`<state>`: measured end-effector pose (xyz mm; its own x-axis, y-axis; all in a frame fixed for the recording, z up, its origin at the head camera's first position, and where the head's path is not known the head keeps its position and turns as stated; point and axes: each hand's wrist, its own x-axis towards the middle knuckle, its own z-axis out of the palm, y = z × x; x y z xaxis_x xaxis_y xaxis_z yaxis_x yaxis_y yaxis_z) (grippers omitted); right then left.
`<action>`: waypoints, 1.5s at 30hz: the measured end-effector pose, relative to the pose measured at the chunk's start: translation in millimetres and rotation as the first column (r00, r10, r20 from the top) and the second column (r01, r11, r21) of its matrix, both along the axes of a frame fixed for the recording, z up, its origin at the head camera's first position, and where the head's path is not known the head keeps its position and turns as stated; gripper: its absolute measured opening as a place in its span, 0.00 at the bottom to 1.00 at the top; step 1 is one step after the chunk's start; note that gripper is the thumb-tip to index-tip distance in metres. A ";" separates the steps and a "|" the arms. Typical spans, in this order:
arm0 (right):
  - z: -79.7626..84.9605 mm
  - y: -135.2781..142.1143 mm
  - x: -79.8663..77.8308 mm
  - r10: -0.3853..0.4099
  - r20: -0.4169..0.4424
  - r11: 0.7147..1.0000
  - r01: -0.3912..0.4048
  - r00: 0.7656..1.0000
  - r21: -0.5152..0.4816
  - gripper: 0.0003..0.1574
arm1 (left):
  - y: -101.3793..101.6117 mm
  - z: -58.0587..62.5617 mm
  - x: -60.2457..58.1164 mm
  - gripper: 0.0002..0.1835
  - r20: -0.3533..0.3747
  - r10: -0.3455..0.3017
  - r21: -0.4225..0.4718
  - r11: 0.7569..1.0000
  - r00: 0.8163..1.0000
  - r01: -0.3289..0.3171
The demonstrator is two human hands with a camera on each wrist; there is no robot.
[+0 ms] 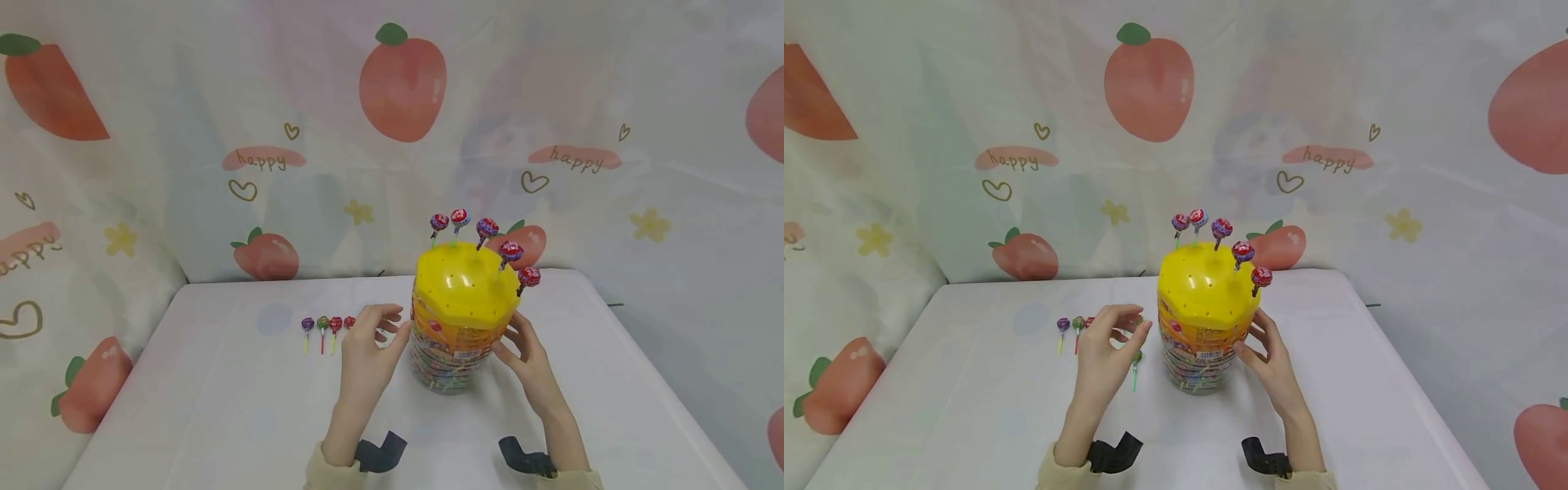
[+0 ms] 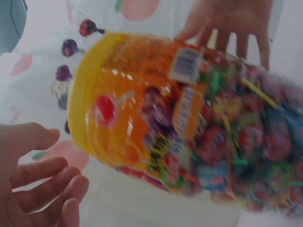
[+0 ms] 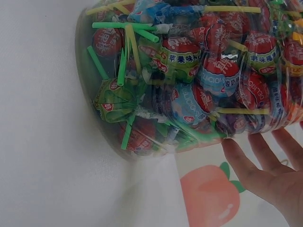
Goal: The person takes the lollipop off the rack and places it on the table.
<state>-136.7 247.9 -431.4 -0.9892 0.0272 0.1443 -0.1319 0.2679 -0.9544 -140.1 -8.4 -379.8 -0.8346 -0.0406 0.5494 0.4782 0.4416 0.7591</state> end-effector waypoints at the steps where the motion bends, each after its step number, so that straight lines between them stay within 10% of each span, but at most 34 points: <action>1: -0.2 0.2 0.0 -0.001 -0.003 1.000 0.001 1.000 0.002 0.42 | 2.0 3.8 1.7 0.14 -0.016 -0.013 0.003 1.000 1.000 0.013; 21: 1.2 0.0 0.7 -0.001 0.007 1.000 0.001 1.000 -0.007 0.42 | 46.6 48.0 8.5 0.14 -0.120 -0.217 0.095 0.969 0.969 0.228; 45: 1.0 0.6 0.7 -0.022 0.044 1.000 0.022 0.999 0.010 0.44 | 88.7 79.2 -29.0 0.16 -0.129 -0.326 0.191 0.918 0.936 0.346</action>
<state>-136.0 248.6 -430.4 -0.9938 0.0479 0.1008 -0.0835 0.2794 -0.9565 -169.0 80.3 -300.6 -0.7647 0.1125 0.6345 0.6435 0.0800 0.7613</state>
